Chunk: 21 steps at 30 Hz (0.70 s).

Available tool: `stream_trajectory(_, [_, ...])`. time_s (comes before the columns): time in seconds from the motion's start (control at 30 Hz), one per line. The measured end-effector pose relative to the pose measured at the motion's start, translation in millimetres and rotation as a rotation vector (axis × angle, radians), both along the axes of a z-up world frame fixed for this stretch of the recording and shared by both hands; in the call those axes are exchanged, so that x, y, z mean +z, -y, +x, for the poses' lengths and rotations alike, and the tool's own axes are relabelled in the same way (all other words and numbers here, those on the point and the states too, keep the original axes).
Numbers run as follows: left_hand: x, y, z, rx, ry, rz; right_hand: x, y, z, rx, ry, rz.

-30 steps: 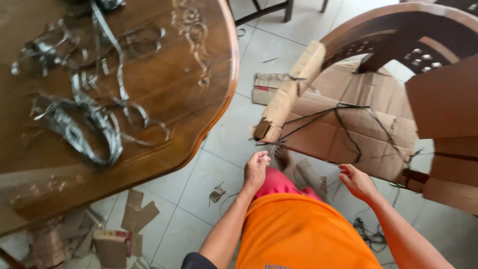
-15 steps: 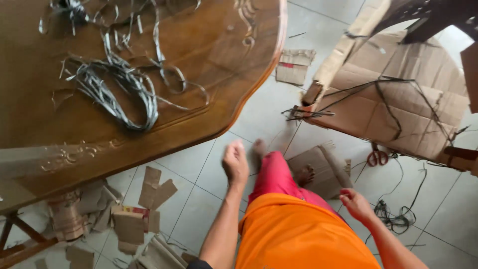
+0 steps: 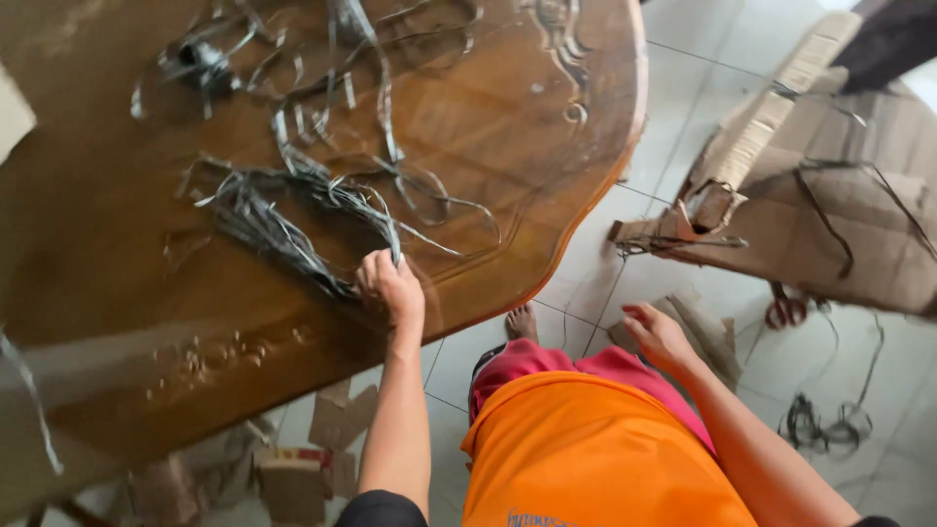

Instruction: Wrapping a wooden chair with cardboard and securing it with string for transport

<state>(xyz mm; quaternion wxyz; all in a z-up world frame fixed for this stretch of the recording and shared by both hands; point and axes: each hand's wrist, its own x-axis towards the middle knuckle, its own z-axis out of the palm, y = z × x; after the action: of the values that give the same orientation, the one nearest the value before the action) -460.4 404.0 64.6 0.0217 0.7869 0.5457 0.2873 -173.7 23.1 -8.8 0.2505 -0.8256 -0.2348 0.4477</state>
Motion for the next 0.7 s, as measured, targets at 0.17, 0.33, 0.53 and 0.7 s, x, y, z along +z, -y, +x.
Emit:
stream_trajectory(0.17, [-26, -18, 94, -0.181, 0.168, 0.120, 47, -12, -16, -0.072, 0.036, 0.040])
stream_trajectory(0.33, [-28, -26, 212, -0.299, 0.207, 0.129, 44, 37, 2, -0.164, 0.039, -0.034])
stream_trajectory(0.53, [-52, -30, 341, -0.336, 0.163, 0.100, 12, 89, 59, -0.282, 0.020, -0.082])
stream_trajectory(0.7, [-14, -13, 389, -0.245, 0.174, -0.080, 11, 92, 129, -0.272, -0.009, -0.075])
